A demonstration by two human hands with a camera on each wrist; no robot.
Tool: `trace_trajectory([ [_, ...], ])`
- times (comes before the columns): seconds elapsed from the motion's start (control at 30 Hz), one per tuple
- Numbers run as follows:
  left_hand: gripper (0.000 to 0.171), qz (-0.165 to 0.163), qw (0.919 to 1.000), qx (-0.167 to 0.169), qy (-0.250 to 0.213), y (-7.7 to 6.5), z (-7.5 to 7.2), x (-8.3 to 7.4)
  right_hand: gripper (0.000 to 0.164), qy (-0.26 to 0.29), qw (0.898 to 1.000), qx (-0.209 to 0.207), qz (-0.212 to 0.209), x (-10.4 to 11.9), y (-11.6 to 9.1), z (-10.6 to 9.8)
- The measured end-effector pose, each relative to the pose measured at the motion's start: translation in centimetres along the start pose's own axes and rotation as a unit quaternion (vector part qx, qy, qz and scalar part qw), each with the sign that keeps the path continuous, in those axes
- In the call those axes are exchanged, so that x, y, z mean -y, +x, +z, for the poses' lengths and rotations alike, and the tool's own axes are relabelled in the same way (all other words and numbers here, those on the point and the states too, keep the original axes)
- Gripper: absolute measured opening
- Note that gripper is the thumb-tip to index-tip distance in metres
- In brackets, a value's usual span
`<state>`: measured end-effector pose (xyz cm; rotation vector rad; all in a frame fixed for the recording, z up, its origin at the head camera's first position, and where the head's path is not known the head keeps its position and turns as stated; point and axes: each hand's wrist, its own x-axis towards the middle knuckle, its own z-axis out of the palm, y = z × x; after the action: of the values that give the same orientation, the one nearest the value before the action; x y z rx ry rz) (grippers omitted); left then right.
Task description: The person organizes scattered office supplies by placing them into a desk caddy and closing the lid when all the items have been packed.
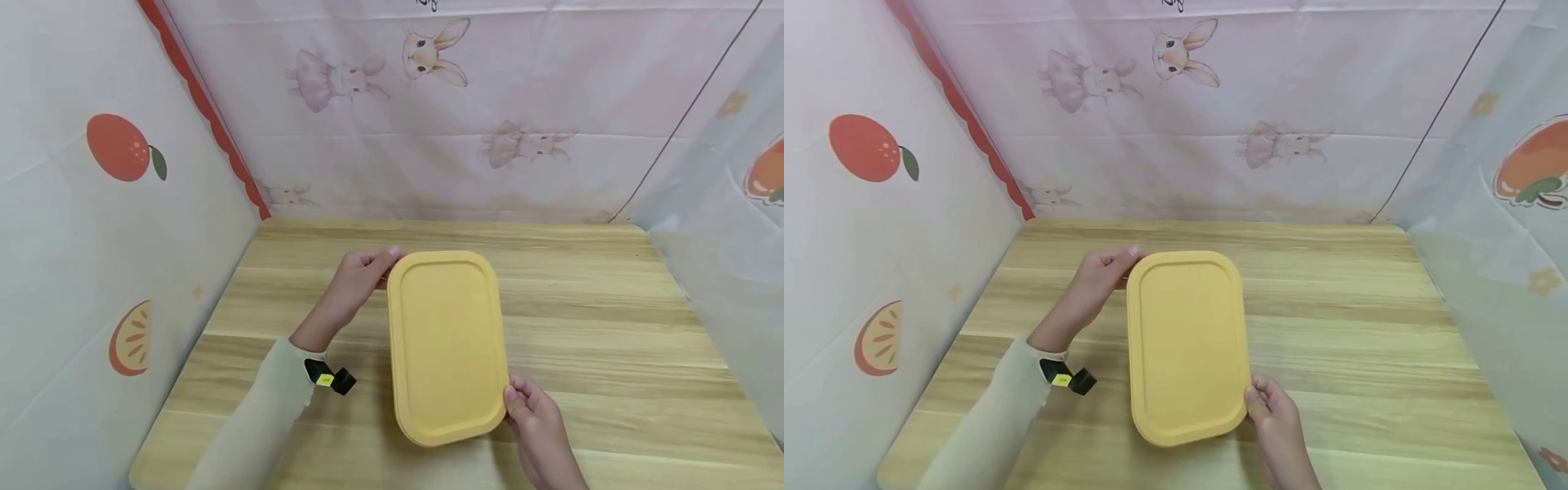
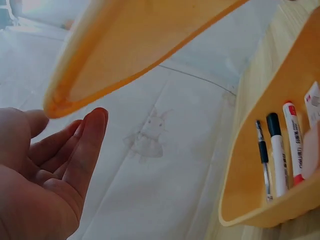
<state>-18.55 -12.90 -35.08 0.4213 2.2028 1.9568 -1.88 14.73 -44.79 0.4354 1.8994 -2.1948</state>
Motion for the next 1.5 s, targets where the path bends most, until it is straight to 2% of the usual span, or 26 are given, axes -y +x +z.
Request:
trace_trajectory([
  [0.13,0.034,-0.017,0.9998,-0.006,0.007,-0.4,-0.2,0.9,0.025,-0.026,0.999,-0.041,0.023,-0.3,0.1,0.1],
  [0.33,0.033,-0.047,0.9987,-0.013,0.015,-0.6,-0.6,2.2,0.025,-0.058,0.994,-0.084,0.05,-0.9,0.1,0.3],
  [0.5,0.031,-0.07,0.9973,-0.012,0.016,-0.7,-0.7,3.2,0.029,-0.051,0.993,-0.095,0.049,-1.4,0.1,0.4],
  [0.83,0.028,-0.093,0.9952,-0.016,0.025,-0.3,-0.6,4.2,0.033,-0.05,0.993,-0.098,0.049,-1.3,0.0,0.4],
  [1.07,0.025,-0.092,0.9934,-0.007,0.069,1.5,-0.6,4.2,0.039,-0.103,0.992,-0.06,0.051,-0.6,0.3,-0.2],
  [1.23,0.024,-0.097,0.9924,-0.011,0.075,3.1,-0.6,4.2,0.037,-0.101,0.994,-0.048,0.014,0.1,1.0,-0.4],
  [1.37,0.024,-0.105,0.9909,-0.022,0.081,4.1,-0.6,4.8,0.036,-0.113,0.992,-0.046,-0.005,0.5,1.8,-0.4],
  [1.5,0.024,-0.106,0.9874,-0.025,0.115,4.7,-0.6,6.0,0.037,-0.138,0.989,-0.046,-0.003,0.6,2.4,-0.4],
])
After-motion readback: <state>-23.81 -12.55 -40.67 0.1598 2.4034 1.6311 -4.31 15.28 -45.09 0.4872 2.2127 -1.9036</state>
